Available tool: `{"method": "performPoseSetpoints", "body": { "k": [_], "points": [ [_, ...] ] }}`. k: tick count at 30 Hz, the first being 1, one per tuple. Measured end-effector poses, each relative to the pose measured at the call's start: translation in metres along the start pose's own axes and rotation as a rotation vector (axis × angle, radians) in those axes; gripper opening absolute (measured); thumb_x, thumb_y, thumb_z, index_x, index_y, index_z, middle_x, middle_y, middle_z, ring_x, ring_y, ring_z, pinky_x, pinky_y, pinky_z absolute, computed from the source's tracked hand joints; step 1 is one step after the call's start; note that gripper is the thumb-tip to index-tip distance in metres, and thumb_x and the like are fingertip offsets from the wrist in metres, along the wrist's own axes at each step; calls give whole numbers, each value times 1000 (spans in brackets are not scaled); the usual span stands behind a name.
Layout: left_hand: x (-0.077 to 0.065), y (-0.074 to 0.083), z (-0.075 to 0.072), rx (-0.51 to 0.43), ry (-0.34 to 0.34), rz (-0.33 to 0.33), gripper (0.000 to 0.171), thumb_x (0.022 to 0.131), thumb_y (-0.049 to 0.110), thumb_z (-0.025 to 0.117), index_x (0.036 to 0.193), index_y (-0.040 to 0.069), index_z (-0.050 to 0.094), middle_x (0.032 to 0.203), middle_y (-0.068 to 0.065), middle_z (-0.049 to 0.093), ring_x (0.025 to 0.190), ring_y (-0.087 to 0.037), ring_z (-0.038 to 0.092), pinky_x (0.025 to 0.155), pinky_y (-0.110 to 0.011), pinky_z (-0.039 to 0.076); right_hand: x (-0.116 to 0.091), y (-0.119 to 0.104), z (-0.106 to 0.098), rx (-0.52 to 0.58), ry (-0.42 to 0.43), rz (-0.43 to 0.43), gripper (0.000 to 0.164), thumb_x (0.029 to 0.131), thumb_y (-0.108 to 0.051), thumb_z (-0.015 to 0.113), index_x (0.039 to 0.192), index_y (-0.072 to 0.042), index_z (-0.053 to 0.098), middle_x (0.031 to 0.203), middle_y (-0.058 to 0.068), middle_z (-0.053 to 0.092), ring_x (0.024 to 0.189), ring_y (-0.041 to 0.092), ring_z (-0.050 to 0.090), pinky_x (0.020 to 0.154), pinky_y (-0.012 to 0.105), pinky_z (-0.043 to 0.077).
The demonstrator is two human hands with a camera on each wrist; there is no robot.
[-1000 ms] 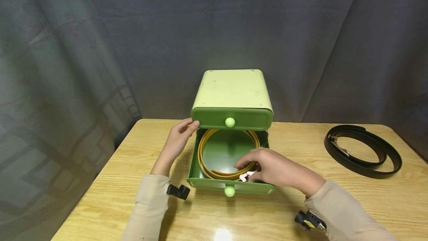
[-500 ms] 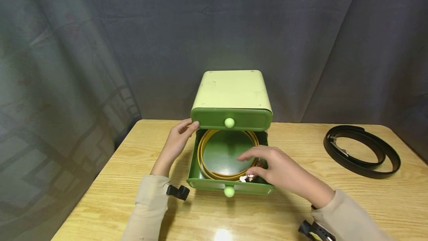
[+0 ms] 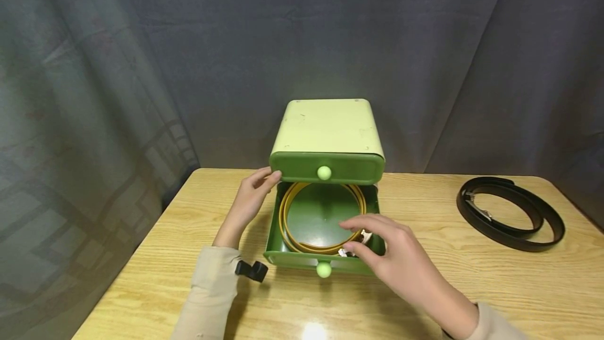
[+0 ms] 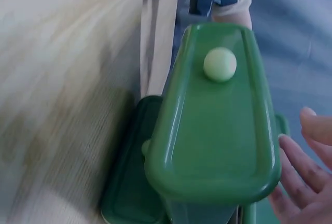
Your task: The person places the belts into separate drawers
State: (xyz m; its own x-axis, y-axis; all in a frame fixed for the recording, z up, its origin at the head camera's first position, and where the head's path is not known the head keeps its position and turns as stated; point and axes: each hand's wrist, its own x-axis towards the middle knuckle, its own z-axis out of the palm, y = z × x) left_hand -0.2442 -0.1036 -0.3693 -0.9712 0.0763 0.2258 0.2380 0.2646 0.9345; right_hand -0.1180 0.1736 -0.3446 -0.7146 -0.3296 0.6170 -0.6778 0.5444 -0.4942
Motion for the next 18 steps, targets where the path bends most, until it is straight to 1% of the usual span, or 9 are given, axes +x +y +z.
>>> {"method": "performPoseSetpoints", "body": {
  "k": [2,7,9,11,13,16,18],
  "points": [
    [0,0,0,2,1,-2,47,96,38,65,134,10,63,140,-6,55,118,-26,57,98,-47,46,-3,-4,1,21,27,8,50,72,6,83,114,-17,73,105,-9,71,95,5,65,92,9,41],
    [0,0,0,3,-1,-1,48,96,39,65,134,10,63,140,-6,54,119,-26,57,98,-48,46,-10,-13,6,57,87,26,53,70,10,83,114,-16,72,101,-8,70,83,5,60,80,11,45],
    [0,0,0,3,-2,2,48,96,39,65,134,10,63,140,-6,54,119,-26,57,98,-48,46,-13,-17,8,65,107,30,52,70,10,83,112,-17,72,100,-8,70,83,4,60,79,12,44],
    [0,0,0,3,-2,4,48,96,39,65,134,10,63,140,-6,54,119,-26,57,98,-48,46,-16,-20,11,83,122,20,51,69,11,83,111,-15,72,100,-7,70,85,5,60,80,12,44],
    [-1,0,0,3,-2,4,48,96,39,65,134,10,63,141,-6,54,118,-26,57,98,-48,46,-19,-22,12,97,120,-5,53,68,11,83,111,-16,72,100,-6,70,87,5,61,81,13,44],
    [-1,1,0,-2,-6,3,48,96,39,65,134,10,63,141,-7,54,119,-27,57,98,-48,46,-25,-24,17,120,116,-42,54,66,13,84,111,-14,71,101,-4,71,88,5,63,80,13,47],
    [-1,2,-1,0,-8,1,48,96,40,65,134,10,63,141,-7,54,119,-28,56,98,-48,46,-29,-25,21,147,112,-46,53,66,13,83,110,-13,71,102,-2,71,88,7,64,78,14,49]
  ]
}}
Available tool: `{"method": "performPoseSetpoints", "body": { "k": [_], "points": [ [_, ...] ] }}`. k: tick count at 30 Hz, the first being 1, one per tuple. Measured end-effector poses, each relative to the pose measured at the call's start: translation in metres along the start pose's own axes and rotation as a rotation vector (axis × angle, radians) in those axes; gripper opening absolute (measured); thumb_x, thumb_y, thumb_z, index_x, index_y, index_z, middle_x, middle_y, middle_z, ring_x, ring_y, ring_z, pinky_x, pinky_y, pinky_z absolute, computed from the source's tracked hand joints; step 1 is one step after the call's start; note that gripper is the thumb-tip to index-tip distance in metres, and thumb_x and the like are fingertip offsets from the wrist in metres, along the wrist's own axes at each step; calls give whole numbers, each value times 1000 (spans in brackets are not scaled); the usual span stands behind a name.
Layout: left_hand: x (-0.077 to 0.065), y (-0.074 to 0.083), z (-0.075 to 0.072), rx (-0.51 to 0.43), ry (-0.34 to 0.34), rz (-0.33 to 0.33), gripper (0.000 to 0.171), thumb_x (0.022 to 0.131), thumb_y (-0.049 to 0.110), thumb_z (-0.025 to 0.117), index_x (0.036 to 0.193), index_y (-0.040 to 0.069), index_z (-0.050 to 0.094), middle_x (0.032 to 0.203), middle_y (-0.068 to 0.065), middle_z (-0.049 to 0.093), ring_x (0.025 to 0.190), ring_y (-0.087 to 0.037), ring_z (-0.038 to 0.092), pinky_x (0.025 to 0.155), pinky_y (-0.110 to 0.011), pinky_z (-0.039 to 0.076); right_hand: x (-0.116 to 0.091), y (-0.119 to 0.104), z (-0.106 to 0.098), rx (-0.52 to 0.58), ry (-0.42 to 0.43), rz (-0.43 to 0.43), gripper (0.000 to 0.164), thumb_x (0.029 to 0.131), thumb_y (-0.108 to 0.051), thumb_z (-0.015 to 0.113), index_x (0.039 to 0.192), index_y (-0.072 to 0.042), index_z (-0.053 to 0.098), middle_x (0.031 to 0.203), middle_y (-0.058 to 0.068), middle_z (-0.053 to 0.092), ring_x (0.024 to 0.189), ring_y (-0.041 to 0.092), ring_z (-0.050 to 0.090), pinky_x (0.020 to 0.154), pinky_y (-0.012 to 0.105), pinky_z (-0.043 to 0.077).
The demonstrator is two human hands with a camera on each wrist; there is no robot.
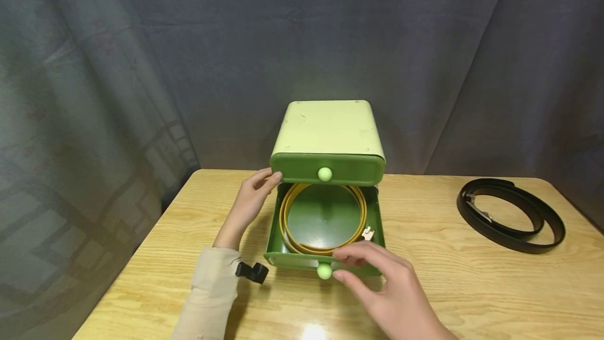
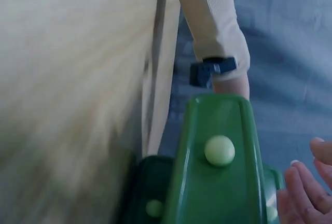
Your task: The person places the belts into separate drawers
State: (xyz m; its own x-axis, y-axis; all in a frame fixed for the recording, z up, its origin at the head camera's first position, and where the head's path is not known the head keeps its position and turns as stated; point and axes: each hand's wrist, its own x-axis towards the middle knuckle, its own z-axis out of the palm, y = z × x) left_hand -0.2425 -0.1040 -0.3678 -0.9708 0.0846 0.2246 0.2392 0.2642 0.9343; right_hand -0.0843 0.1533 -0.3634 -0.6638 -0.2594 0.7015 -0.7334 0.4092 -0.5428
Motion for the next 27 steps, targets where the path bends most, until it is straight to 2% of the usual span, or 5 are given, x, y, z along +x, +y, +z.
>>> {"method": "performPoseSetpoints", "body": {
  "k": [7,15,19,27],
  "points": [
    [0,0,0,11,10,-5,49,96,42,64,134,11,63,141,-5,53,119,-26,56,98,-48,46,-16,4,17,125,-19,32,47,69,16,80,109,-9,72,99,-2,71,81,8,64,74,16,50],
    [0,-1,0,9,4,-14,50,96,41,64,136,10,61,143,-6,52,120,-26,56,99,-48,46,-27,7,23,74,-52,147,42,72,8,82,107,-14,73,97,-6,72,78,6,66,72,15,51],
    [0,0,-1,-2,6,-15,49,97,39,64,135,9,62,142,-6,52,119,-26,57,99,-48,46,-31,12,25,71,-74,163,41,74,8,81,109,-12,73,99,-3,73,78,6,66,72,15,51],
    [0,-1,0,-8,-3,-6,51,96,40,64,136,9,60,143,-7,51,119,-26,56,99,-48,46,-34,19,26,46,-117,222,36,78,4,80,112,-9,72,96,-5,73,77,5,66,69,19,53]
  ]
}}
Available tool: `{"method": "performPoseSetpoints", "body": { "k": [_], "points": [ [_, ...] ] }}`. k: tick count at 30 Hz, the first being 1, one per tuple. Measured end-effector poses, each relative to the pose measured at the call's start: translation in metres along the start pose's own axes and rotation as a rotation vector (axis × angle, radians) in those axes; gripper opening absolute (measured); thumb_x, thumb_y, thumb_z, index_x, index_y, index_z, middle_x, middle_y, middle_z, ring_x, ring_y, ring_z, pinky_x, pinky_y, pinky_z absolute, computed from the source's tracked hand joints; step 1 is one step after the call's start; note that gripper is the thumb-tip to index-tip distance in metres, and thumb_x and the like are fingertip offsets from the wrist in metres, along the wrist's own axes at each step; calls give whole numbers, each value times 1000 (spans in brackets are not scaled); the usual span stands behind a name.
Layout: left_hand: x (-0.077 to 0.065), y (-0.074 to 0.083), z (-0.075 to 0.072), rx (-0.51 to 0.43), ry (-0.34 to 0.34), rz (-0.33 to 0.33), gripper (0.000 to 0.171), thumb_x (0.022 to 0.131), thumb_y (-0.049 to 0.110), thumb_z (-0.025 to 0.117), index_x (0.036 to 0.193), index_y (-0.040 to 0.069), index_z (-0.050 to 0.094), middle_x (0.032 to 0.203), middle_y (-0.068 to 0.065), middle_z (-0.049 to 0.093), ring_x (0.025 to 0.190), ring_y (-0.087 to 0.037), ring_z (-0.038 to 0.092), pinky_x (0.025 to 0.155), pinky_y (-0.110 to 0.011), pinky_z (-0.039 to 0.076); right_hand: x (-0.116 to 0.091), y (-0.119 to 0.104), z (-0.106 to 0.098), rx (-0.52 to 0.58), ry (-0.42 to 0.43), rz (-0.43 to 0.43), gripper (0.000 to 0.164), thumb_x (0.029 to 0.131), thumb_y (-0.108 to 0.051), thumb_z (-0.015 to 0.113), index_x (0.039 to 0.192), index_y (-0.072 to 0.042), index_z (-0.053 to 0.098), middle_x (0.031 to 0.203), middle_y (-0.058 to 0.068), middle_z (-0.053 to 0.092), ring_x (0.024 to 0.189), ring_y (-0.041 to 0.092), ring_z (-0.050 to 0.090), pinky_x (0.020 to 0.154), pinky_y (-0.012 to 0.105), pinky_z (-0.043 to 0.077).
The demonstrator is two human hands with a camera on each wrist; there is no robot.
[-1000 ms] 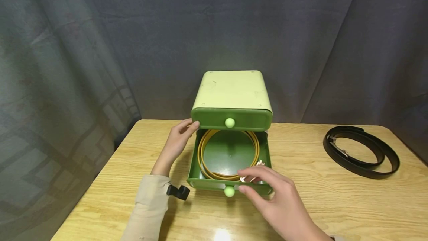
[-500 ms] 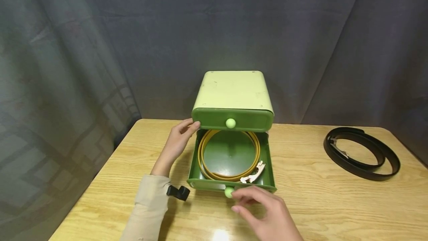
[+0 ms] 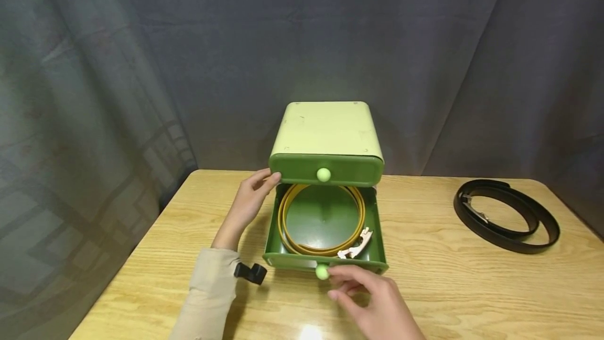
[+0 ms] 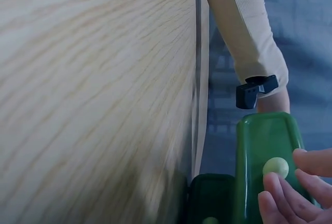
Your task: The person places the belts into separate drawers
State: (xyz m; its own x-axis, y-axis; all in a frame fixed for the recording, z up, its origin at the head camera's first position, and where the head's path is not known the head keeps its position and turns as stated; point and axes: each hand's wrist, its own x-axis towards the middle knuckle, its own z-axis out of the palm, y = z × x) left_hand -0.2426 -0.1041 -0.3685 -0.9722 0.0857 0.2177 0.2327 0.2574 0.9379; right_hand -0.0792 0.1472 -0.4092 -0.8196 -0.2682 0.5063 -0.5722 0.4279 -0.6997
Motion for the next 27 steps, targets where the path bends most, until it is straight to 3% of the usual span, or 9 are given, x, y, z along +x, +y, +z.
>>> {"method": "performPoseSetpoints", "body": {
  "k": [11,27],
  "points": [
    [0,1,-1,10,8,-10,51,96,39,64,136,8,61,143,-8,52,119,-27,56,100,-48,46,6,0,2,11,-78,106,34,84,-7,78,118,-8,71,98,-1,72,79,3,66,71,25,56],
    [1,-1,1,14,10,-1,51,96,42,63,136,10,61,143,-6,52,119,-25,56,99,-48,46,9,0,3,133,-128,240,36,85,-4,76,120,-5,70,107,6,72,85,7,68,76,26,57]
  ]
}}
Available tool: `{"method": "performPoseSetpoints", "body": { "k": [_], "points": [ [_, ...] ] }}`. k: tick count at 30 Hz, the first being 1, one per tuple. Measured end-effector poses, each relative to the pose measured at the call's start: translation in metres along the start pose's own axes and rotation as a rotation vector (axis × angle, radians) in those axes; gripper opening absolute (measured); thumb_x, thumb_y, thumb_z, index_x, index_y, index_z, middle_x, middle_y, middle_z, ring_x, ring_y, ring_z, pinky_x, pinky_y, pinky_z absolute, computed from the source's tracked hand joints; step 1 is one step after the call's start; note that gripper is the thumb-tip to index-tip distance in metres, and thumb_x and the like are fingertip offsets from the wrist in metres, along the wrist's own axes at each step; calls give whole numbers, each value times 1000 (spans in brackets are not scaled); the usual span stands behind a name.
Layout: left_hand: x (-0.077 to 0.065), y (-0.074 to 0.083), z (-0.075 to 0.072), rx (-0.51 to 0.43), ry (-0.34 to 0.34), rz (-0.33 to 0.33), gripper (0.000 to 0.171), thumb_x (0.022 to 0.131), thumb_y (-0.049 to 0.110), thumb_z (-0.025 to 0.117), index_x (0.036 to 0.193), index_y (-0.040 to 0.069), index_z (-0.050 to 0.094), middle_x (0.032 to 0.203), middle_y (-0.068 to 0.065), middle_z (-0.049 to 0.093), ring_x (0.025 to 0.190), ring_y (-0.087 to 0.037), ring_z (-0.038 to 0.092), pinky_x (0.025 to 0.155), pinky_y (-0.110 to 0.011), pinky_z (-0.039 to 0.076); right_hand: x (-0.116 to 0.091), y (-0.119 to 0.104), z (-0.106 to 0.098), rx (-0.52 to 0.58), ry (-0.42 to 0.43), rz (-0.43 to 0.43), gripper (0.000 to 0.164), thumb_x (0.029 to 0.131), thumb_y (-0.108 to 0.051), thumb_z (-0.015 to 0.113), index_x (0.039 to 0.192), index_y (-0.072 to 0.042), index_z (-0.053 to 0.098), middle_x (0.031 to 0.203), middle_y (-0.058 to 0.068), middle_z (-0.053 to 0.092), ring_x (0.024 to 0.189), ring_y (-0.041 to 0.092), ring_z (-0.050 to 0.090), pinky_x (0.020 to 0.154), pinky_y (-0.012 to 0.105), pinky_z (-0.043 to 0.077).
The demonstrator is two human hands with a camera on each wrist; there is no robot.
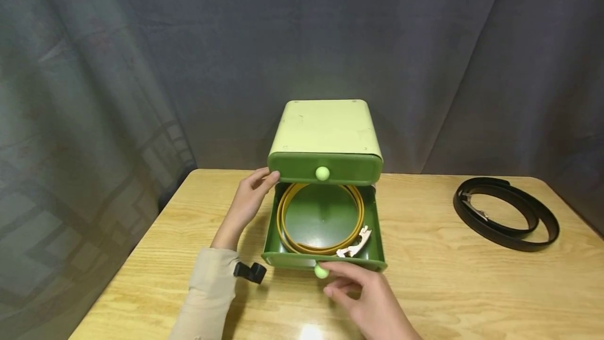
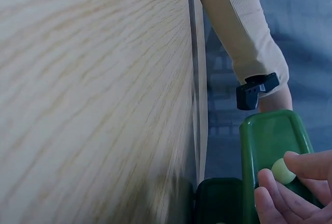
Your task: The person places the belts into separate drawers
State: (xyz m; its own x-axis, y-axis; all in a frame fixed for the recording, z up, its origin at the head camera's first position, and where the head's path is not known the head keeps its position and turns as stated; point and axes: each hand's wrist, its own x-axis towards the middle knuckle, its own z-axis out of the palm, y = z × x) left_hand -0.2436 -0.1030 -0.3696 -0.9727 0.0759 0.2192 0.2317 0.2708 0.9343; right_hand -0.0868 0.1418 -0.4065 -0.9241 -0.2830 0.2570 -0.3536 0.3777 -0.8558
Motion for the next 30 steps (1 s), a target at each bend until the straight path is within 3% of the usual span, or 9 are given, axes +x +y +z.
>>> {"method": "performPoseSetpoints", "body": {
  "k": [7,19,30],
  "points": [
    [2,1,0,5,-2,30,48,97,41,64,134,11,62,141,-7,53,118,-26,56,96,-49,47,2,-4,0,44,21,64,33,86,-4,76,118,-5,71,109,7,72,90,8,69,79,25,56],
    [-1,1,0,3,0,30,46,98,38,63,134,10,63,141,-7,54,118,-29,56,95,-48,48,5,-1,-1,-4,83,-58,25,86,-5,76,110,-5,75,104,4,74,91,4,68,74,24,57],
    [-1,1,0,2,-1,21,48,97,39,64,134,10,62,142,-7,53,119,-29,56,95,-48,48,10,-9,-4,-39,137,-63,24,83,-3,78,106,-9,77,100,0,75,86,7,70,70,24,57]
  ]
}}
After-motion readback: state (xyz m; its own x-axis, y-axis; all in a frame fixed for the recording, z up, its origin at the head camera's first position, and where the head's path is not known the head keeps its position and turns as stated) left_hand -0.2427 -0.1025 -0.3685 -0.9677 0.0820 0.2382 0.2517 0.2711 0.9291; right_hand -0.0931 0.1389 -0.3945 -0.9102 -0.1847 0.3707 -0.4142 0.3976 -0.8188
